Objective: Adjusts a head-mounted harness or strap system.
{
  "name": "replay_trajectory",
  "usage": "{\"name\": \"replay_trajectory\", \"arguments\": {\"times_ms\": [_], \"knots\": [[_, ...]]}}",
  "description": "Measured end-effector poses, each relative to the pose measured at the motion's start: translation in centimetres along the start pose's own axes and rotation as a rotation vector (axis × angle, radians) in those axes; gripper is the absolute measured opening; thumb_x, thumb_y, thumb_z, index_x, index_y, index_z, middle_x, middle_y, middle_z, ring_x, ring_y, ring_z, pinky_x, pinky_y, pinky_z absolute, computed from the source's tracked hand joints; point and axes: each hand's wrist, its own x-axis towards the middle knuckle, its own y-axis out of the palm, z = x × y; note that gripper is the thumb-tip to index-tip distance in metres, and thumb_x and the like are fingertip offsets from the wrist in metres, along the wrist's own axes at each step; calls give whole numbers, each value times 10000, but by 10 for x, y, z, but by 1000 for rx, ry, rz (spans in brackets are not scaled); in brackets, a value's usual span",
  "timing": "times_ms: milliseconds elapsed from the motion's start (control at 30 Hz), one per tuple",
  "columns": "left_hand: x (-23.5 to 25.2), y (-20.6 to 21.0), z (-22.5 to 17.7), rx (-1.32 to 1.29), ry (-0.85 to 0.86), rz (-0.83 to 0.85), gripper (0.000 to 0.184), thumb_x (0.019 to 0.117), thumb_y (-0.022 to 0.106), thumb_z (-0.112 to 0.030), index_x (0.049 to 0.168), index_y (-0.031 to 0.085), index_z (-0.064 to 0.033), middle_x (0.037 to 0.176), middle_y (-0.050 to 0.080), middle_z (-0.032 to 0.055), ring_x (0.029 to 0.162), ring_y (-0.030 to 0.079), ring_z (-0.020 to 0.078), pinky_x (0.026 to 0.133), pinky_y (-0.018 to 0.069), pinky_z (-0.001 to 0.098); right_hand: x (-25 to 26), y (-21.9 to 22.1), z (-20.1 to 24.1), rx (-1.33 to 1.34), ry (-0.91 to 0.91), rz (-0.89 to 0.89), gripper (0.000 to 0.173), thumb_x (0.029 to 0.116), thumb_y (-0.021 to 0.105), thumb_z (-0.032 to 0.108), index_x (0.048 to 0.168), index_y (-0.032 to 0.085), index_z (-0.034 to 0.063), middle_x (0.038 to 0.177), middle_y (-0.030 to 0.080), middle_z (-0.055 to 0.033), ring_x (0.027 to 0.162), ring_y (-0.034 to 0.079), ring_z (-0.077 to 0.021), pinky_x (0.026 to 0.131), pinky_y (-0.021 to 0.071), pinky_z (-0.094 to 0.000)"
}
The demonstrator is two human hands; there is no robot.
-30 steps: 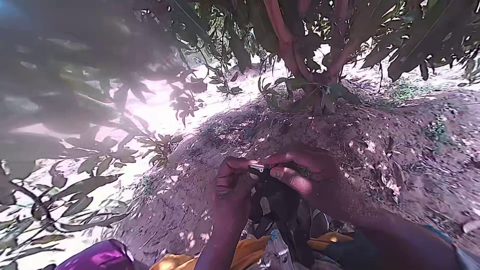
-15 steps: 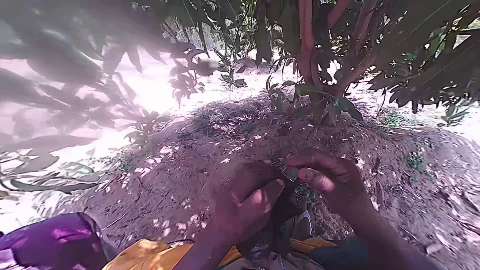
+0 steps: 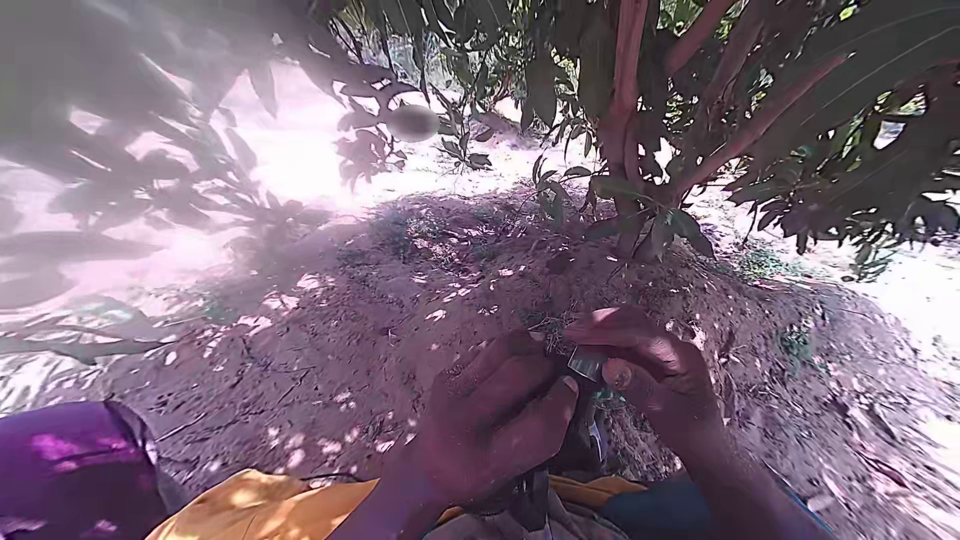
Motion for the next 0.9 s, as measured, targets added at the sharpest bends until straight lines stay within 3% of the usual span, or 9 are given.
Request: {"name": "replay_trajectory", "arguments": {"times_ms": [67,167,300,467,633,767,900], "knots": [[-2,0,0,-11,3,-7,26,1027,562,-96,1047,546,-99,957,567,80,952,625,170,927,523,280,-2,-1,-3,-47,-113,87,339,1050,597,294,1223,680,14,1257,666,-68,1185,614,-39,988,535,-196],[-6,-1,-3,-48,14,-12,52,1025,579,-112,1068,549,-111,996,552,68,976,615,154,959,509,292,-5,-1,-2,-161,-189,106,301,1027,641,253,1211,670,16,1151,676,-77,1135,623,-29,979,524,-173],[-8,-2,-10,-94,-10,-13,43,1011,612,-126,1042,584,-115,962,547,44,951,602,137,952,509,295,-11,0,0,-79,-166,92,296,1013,669,236,1179,683,-9,1086,686,-79,1070,639,-29,938,538,-167],[-15,-7,-13,-125,-25,36,67,1013,608,-125,1069,580,-102,1016,565,52,1028,618,136,986,509,296,-18,-7,13,-148,-122,174,327,1034,632,250,1213,684,-19,1141,700,-134,1131,651,-78,984,535,-195],[-23,-10,-12,-182,-56,56,79,1016,616,-155,1080,592,-115,1058,603,38,1117,616,118,1039,486,296,-20,-15,17,-165,-129,269,307,1053,575,168,1268,648,-39,1191,698,-159,1162,644,-93,1012,515,-198],[-20,-12,-11,-140,19,79,62,1010,600,-98,1062,568,-89,1051,551,57,1109,607,156,1059,488,336,-18,-16,15,-185,-138,260,245,1050,584,151,1189,684,-25,1110,714,-143,1110,662,-101,983,528,-200],[-25,-13,-14,-187,-15,105,39,1014,585,-103,1028,550,-97,1013,556,61,1082,616,149,1056,486,325,-16,-14,13,-119,-114,219,217,1063,562,140,1040,696,-29,989,726,-111,1013,680,-81,918,547,-196]]}}
